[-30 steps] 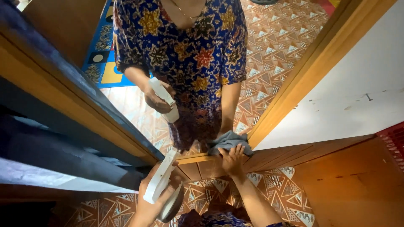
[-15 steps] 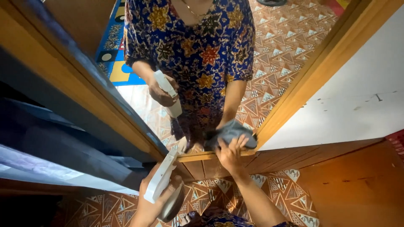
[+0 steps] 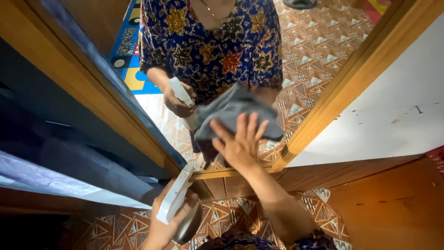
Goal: The person sprays cleaner onto a wall-mounted mirror and then wipes it with a cloth.
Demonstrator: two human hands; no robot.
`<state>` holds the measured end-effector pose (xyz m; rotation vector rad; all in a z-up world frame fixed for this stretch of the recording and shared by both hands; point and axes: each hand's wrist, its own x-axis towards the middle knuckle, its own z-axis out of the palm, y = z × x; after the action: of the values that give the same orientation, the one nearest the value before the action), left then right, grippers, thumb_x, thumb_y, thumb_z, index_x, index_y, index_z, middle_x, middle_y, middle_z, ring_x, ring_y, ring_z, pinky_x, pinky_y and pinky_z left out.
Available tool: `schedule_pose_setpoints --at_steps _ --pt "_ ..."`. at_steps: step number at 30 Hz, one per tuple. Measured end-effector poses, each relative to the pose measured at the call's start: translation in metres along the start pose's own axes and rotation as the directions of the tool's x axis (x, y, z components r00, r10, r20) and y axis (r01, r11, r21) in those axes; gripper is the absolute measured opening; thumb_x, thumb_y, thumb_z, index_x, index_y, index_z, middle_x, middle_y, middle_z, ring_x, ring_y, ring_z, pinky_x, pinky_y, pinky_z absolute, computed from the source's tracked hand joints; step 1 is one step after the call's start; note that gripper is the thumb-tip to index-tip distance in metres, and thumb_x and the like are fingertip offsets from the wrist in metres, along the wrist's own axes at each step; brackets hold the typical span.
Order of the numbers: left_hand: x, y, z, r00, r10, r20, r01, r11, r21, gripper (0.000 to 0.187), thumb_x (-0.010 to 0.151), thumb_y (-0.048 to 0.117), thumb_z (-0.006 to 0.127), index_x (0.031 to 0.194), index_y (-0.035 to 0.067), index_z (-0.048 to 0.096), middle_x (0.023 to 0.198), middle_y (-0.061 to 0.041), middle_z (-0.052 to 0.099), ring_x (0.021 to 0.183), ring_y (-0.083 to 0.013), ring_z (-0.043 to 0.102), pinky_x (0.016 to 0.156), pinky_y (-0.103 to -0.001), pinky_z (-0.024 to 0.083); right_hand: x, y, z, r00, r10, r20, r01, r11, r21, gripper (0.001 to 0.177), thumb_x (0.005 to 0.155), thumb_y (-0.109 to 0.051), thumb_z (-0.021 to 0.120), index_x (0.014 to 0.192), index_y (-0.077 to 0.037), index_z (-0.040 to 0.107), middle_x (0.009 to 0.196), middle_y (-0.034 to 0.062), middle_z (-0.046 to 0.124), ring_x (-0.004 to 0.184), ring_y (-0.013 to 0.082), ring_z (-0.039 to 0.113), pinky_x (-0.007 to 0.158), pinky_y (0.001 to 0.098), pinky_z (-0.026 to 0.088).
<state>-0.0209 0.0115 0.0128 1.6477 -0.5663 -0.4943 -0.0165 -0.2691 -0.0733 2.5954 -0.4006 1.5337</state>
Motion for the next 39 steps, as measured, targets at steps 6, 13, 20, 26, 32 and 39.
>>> schedule_pose_setpoints --at_steps 6,13,20,26,32,39 --pt "0.002 0.001 0.000 0.994 0.106 -0.033 -0.100 0.983 0.153 0.045 0.080 0.009 0.080 0.123 0.003 0.068 0.092 -0.006 0.073 0.081 -0.0125 0.063 0.076 -0.028 0.053 -0.122 -0.013 0.076 0.965 -0.258 0.048 0.262 0.953 -0.154 0.054 0.121 -0.063 0.035 0.168 -0.046 0.013 0.166 0.0216 -0.008 0.162 0.0377 -0.006 0.129 0.0648 -0.016" --pt "-0.004 0.004 0.003 0.995 -0.095 -0.016 0.093 0.991 -0.101 0.048 0.079 0.007 0.080 0.125 0.004 0.067 0.087 -0.006 0.074 0.082 -0.0121 0.069 0.078 -0.029 0.054 -0.201 0.014 0.058 0.879 -0.205 0.431 0.175 0.978 0.110 0.056 0.108 -0.040 0.045 0.162 -0.048 0.035 0.141 0.0020 0.054 0.133 0.0241 0.044 0.113 0.0537 0.016" --pt "-0.012 -0.008 -0.003 1.000 0.019 -0.018 -0.020 0.998 -0.056 0.047 0.081 0.008 0.077 0.126 0.004 0.066 0.086 -0.004 0.074 0.083 -0.0121 0.070 0.080 -0.028 0.055 -0.206 0.016 0.055 0.907 -0.201 0.370 0.181 0.979 0.089 0.054 0.101 -0.039 0.055 0.153 -0.049 0.044 0.152 -0.0011 0.047 0.140 0.0214 0.041 0.112 0.0537 0.027" --pt "-0.009 -0.026 -0.006 0.999 0.024 -0.041 -0.023 1.000 0.006 0.048 0.078 0.007 0.076 0.125 0.004 0.065 0.085 -0.004 0.077 0.083 -0.0128 0.074 0.079 -0.027 0.056 -0.083 -0.027 0.055 0.962 -0.272 -0.027 0.269 0.958 -0.096 0.054 0.114 -0.062 0.038 0.165 -0.050 0.027 0.167 0.0121 0.023 0.151 0.0302 0.022 0.126 0.0623 0.005" --pt "-0.006 -0.029 -0.004 0.995 0.083 -0.049 -0.079 0.994 0.072 0.047 0.079 0.009 0.078 0.125 0.004 0.067 0.090 -0.005 0.076 0.083 -0.0131 0.073 0.080 -0.027 0.056 0.102 -0.029 -0.057 0.973 -0.221 0.064 0.226 0.970 -0.090 0.055 0.112 -0.070 0.023 0.165 -0.054 0.023 0.176 0.0153 -0.001 0.163 0.0378 -0.003 0.125 0.0678 0.001" --pt "0.002 -0.024 0.001 1.000 0.005 0.000 -0.005 1.000 -0.017 0.048 0.081 0.008 0.077 0.127 0.004 0.066 0.089 -0.007 0.077 0.086 -0.0137 0.073 0.081 -0.028 0.056 0.170 0.045 -0.119 0.981 0.105 -0.165 -0.135 0.974 -0.184 0.065 0.100 -0.078 0.027 0.158 -0.049 0.029 0.171 0.0115 0.006 0.159 0.0413 0.006 0.128 0.0654 0.004"
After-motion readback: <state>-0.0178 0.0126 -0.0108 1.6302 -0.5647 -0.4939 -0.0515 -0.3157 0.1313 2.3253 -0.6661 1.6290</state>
